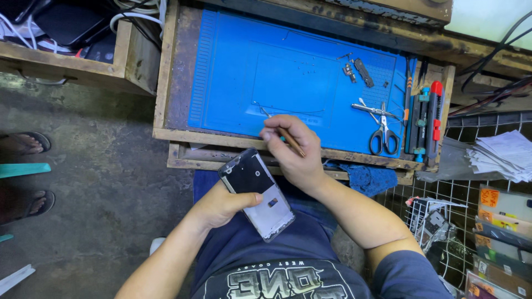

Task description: The person uses a small metal tool to scrape and clean the edges and corners of a disassembled smartphone frame. They rotate the device to access different sides while working on a blue mat.

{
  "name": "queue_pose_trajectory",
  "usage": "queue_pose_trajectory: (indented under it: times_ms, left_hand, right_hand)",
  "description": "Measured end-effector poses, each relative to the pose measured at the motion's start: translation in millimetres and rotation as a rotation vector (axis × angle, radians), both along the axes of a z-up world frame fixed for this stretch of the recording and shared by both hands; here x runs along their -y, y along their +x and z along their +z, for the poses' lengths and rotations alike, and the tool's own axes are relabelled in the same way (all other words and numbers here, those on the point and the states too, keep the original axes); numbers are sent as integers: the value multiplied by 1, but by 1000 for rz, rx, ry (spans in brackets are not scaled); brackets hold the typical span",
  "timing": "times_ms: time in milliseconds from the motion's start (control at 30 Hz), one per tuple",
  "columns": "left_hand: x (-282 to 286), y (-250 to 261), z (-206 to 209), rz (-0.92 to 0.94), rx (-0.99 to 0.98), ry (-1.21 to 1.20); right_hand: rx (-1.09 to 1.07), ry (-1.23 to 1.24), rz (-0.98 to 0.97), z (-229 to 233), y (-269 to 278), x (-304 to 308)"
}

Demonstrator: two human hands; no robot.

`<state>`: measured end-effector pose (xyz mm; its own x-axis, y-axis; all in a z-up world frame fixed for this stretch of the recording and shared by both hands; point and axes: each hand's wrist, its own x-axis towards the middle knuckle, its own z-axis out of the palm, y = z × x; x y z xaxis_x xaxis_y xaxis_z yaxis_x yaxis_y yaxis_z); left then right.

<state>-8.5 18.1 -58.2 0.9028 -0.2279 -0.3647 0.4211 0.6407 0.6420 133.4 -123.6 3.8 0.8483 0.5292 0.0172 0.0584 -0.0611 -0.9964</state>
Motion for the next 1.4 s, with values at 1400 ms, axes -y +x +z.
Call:
queue_pose_trajectory:
  times_ms: [1400]
  left_hand:
    - [-4, 24, -17, 119, -176, -260]
  right_hand:
    - [926, -337, 147, 6, -8, 6]
